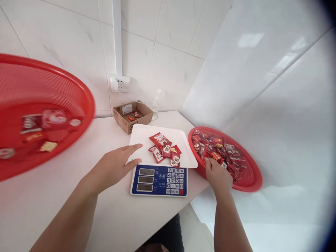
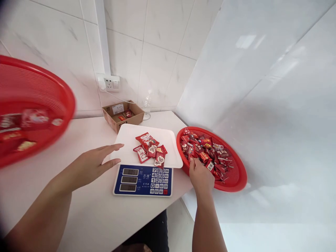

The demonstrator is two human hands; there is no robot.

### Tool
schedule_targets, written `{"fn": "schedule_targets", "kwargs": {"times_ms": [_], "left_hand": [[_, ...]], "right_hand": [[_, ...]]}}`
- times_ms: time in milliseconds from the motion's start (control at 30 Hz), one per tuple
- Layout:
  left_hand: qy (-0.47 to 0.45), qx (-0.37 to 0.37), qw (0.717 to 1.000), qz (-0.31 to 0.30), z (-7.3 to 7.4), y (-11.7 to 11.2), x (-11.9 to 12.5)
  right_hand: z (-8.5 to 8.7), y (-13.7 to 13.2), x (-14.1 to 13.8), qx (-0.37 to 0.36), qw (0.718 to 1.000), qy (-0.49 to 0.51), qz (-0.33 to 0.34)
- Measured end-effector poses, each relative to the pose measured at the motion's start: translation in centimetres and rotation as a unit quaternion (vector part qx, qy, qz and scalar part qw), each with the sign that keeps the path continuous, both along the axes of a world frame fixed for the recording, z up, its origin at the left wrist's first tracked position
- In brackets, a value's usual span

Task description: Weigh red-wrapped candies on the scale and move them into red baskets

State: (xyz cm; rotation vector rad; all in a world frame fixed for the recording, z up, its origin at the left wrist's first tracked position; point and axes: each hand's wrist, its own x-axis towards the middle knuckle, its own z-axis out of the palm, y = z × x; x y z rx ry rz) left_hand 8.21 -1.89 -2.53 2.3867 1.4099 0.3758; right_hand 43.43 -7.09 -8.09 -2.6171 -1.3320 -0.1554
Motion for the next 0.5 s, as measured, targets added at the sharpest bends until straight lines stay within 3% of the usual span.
{"fn": "schedule_targets", "kwargs": {"times_ms": [500], "left_hand": [[0.005,-0.010,1.000,0.000,0.16,-0.18,0.06]], "right_hand": [[0.87,-0.05,-0.64,-0.035,0.999,0.016,-0.010]]}}
